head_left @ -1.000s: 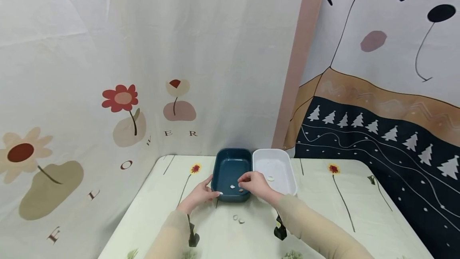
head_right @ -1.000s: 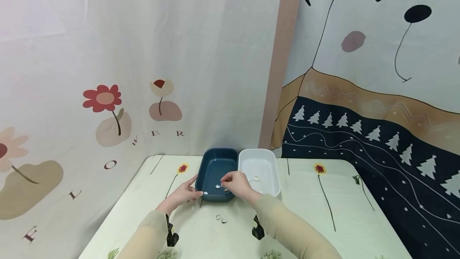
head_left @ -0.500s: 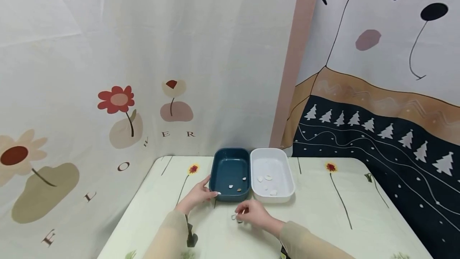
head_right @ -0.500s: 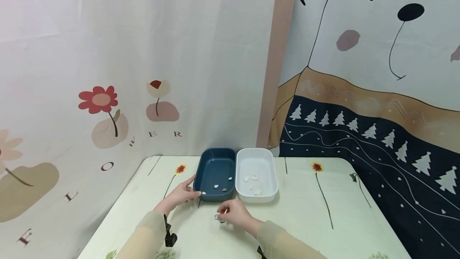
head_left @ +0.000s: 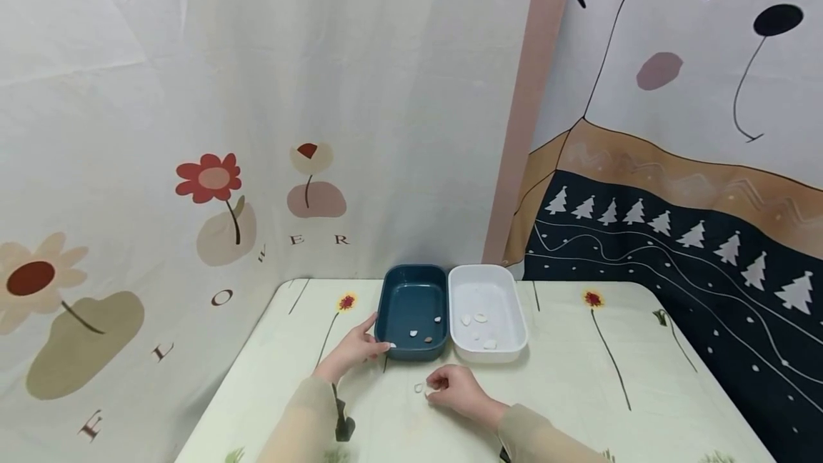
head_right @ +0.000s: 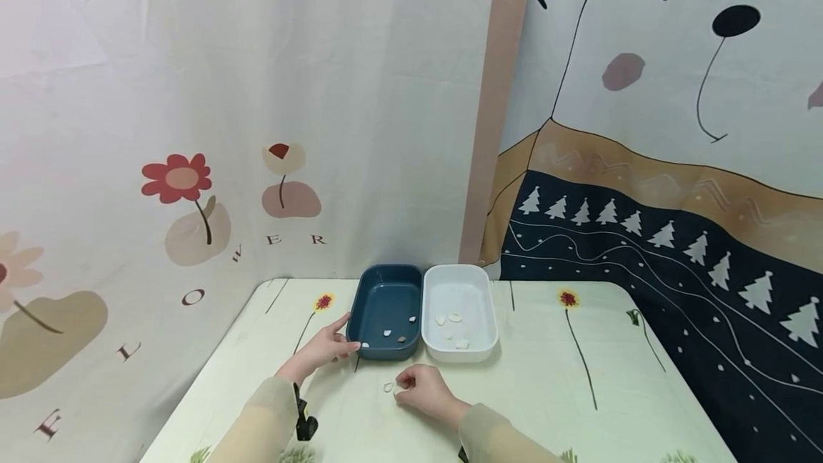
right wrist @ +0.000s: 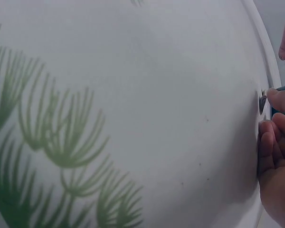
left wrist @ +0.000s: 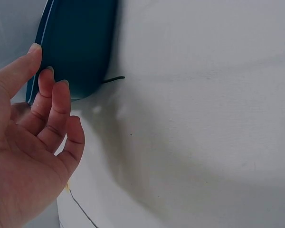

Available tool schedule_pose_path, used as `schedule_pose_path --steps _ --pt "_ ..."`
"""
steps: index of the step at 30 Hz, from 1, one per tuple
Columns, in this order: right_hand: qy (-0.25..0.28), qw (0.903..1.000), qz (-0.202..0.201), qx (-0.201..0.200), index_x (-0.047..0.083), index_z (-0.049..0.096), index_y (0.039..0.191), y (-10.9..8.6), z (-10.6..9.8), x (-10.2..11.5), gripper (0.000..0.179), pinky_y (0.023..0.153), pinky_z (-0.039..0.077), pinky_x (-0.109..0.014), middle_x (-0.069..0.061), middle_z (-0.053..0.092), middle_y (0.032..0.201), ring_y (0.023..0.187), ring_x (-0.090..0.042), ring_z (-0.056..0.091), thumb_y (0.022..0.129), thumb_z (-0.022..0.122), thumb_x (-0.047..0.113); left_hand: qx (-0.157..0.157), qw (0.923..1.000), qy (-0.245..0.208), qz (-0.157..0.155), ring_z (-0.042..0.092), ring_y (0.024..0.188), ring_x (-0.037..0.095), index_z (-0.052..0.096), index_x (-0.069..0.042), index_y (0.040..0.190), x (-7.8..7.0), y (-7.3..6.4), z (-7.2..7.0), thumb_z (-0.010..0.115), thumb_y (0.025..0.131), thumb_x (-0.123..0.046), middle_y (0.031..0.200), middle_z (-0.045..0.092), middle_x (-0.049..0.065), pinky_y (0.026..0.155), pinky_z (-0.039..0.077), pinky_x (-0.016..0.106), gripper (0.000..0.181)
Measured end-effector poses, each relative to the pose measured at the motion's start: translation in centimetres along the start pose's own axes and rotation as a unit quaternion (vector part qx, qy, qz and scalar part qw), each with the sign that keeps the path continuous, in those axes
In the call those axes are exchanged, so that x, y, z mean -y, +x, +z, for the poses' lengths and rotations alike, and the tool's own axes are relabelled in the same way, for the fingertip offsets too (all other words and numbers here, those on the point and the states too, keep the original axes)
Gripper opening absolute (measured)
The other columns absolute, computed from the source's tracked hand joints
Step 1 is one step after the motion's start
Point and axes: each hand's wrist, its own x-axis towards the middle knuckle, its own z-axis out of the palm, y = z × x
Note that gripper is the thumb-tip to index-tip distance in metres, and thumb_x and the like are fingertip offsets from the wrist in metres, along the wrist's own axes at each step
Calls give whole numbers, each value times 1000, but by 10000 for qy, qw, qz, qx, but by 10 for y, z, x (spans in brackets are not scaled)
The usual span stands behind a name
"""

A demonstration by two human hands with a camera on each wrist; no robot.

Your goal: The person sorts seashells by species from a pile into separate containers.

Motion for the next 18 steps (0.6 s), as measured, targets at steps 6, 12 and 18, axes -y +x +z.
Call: schedule_pose_path --steps 6,12,18 --pt "-454 9988 -206 33 4 74 95 3 1 -1 25 65 45 -23 9 58 80 72 -4 50 72 81 7 -12 10000 7 -39 57 69 23 23 -6 154 0 0 0 75 85 -21 73 57 6 63 42 31 87" --pt "-628 9978 -185 86 5 75 94 4 2 1 24 66 45 -24 10 58 79 72 -3 49 71 82 6 -73 9999 -1 -75 57 69 22 24 -4 153 -2 0 1 75 85 -19 72 57 6 64 43 31 86" --pt "-668 9975 -226 50 5 75 90 2 2 4 20 65 44 -23 8 58 79 71 -4 49 71 81 4 -59 9998 201 -71 56 69 20 25 -3 152 -3 0 -1 76 85 -20 73 58 6 69 44 33 86"
